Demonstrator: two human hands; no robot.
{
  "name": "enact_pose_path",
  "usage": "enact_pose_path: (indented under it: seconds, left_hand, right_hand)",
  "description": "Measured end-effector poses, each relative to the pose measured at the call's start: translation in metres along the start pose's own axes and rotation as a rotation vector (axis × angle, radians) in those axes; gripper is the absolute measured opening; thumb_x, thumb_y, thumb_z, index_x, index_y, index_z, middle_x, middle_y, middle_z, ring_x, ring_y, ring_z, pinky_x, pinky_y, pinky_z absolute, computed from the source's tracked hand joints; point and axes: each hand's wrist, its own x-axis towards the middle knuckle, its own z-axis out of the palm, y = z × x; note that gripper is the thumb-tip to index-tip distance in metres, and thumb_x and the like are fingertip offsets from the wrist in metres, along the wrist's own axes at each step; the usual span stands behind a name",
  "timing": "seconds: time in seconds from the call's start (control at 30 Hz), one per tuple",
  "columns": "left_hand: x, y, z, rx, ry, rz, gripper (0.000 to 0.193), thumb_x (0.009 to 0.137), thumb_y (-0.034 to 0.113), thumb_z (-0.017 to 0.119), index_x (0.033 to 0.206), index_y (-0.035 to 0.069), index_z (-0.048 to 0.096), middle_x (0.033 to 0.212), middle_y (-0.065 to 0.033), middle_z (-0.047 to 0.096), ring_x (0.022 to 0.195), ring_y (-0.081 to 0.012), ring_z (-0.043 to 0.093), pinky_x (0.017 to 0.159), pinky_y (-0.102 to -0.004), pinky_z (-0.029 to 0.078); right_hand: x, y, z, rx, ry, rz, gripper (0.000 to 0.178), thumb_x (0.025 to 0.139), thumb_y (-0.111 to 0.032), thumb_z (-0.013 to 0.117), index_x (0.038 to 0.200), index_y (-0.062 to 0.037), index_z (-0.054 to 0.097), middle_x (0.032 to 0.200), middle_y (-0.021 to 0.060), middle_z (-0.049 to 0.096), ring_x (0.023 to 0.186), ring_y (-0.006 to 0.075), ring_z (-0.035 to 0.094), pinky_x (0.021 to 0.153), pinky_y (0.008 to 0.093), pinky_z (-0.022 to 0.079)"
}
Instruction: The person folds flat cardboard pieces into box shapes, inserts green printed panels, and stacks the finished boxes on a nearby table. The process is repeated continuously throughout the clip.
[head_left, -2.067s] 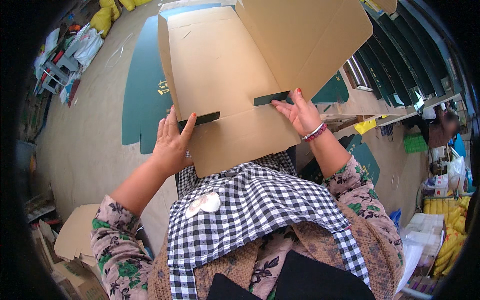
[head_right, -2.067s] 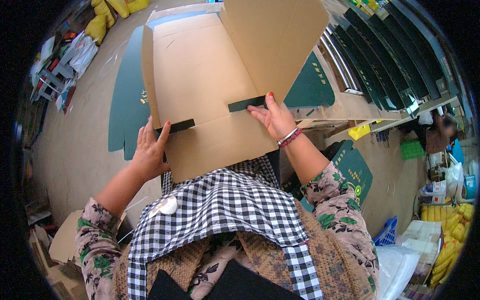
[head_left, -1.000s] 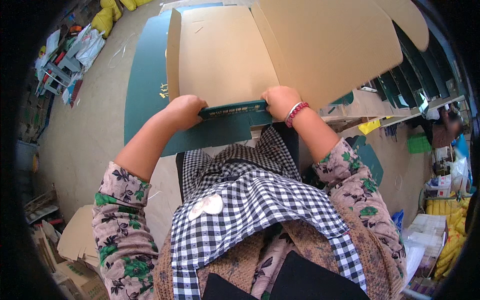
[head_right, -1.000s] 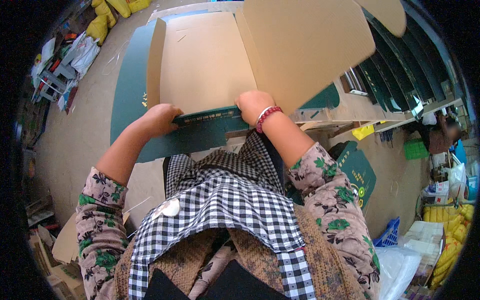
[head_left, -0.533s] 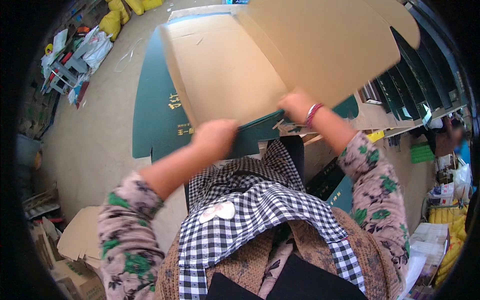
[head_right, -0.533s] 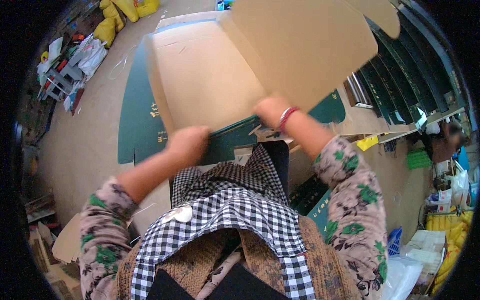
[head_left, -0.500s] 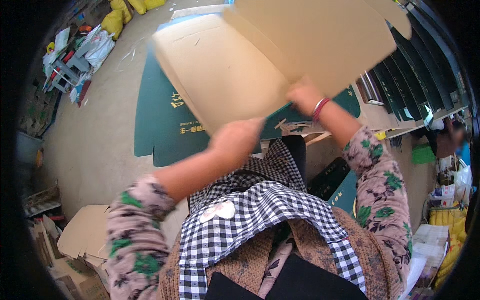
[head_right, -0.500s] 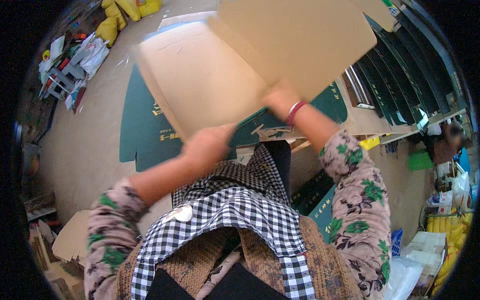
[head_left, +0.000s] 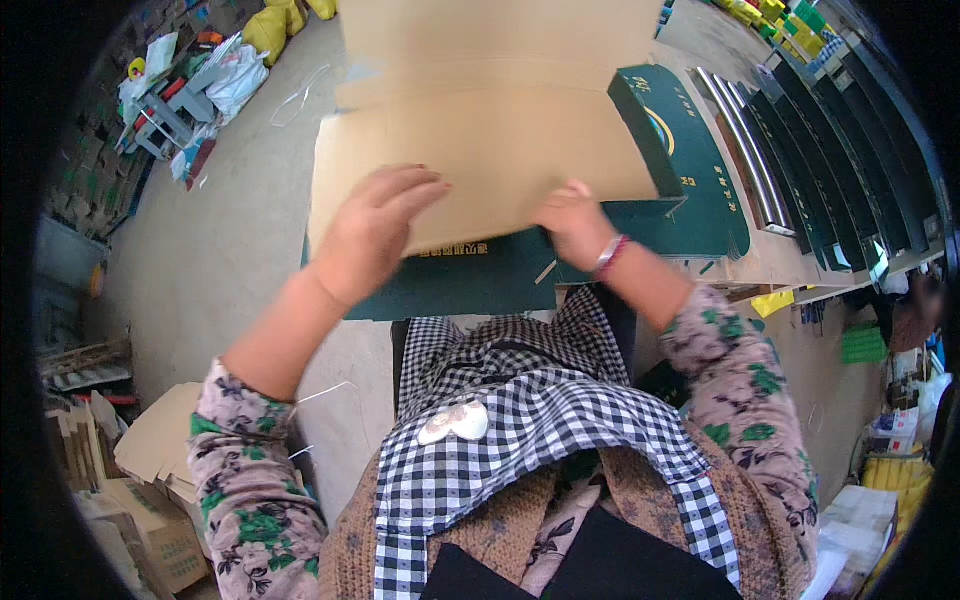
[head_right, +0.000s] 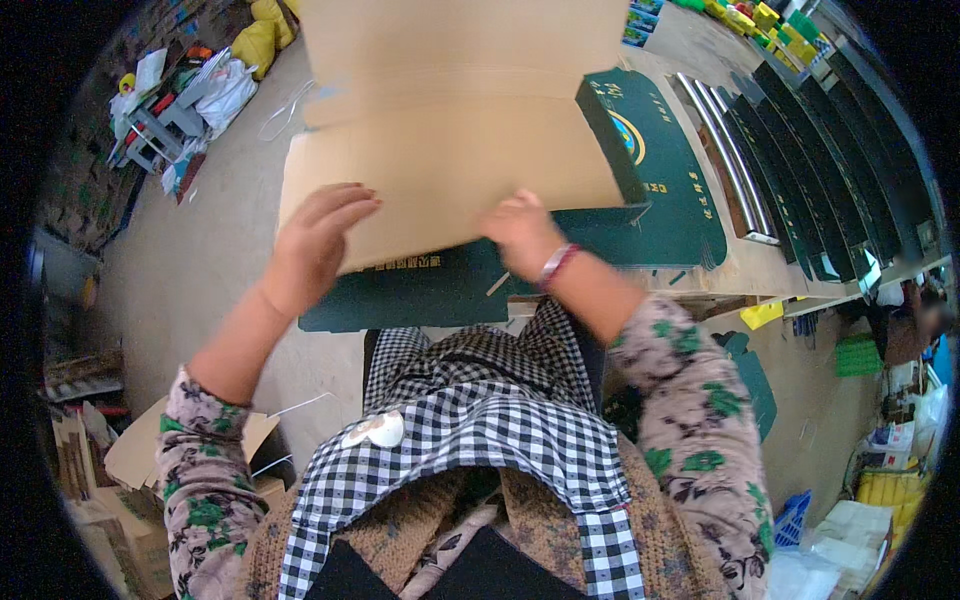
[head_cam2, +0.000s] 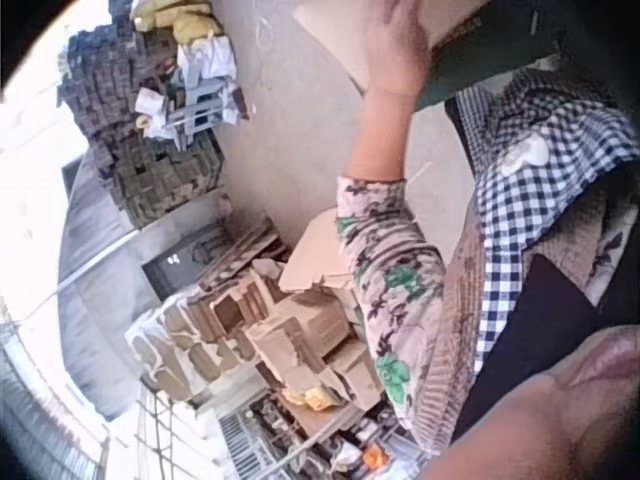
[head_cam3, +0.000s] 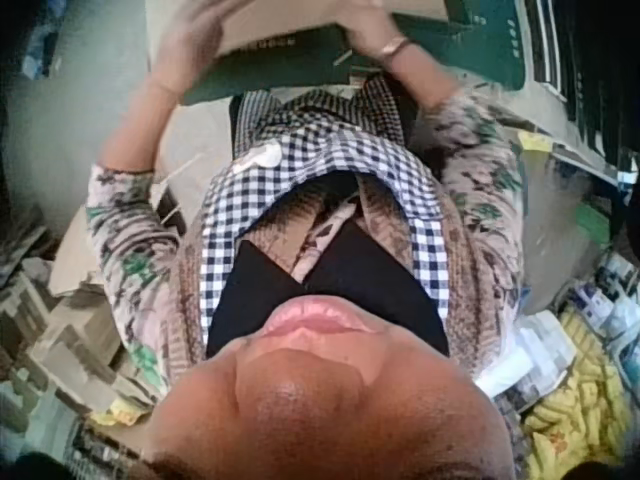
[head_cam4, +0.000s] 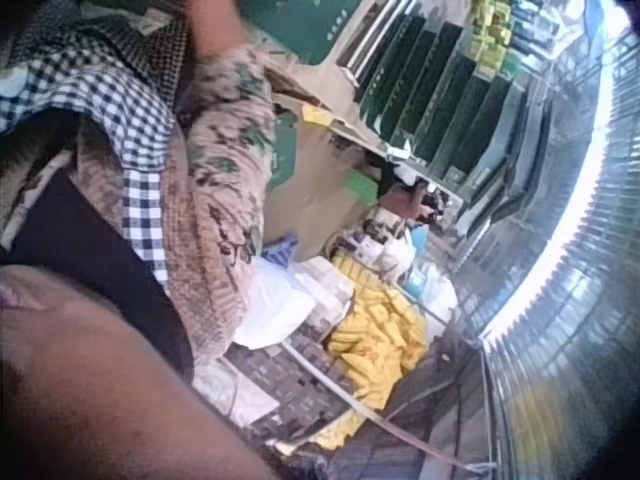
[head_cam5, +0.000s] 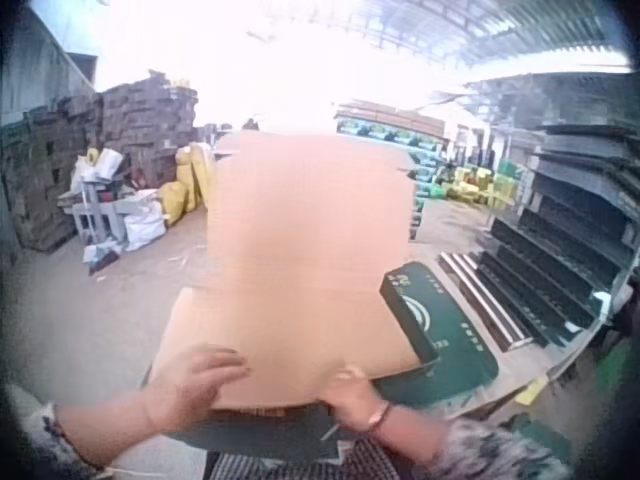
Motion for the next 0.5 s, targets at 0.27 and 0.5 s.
enact_pose_path:
  seconds: [0.27,0.5]
  left_hand:
    - [0.038,-0.054,0.029,0.866,-0.455,0.134,0.053,0.08,0.018,0.059,0.133,0.018,0.049,0.151,-0.0064,0.029,0.14,-0.0253,0.026,0.112,-0.0421,0.025]
    - [0.081,-0.092,0.081,0.735,-0.833,0.13,0.039,0.079,0.02,0.061,0.117,0.013,0.058,0.115,-0.012,0.061,0.111,-0.03,0.055,0.093,-0.0424,0.043]
  right_hand:
    - [-0.094,0.075,-0.098,-0.392,-0.028,0.161,0.041,0.077,-0.002,0.057,0.113,-0.0201,0.065,0.131,0.0091,0.053,0.13,0.0343,0.038,0.1,0.0476,0.033]
    - [-0.145,0.05,-0.106,-0.027,-0.118,0.174,0.034,0.071,-0.009,0.07,0.104,-0.0086,0.066,0.122,0.0134,0.057,0.126,0.038,0.043,0.104,0.0439,0.038]
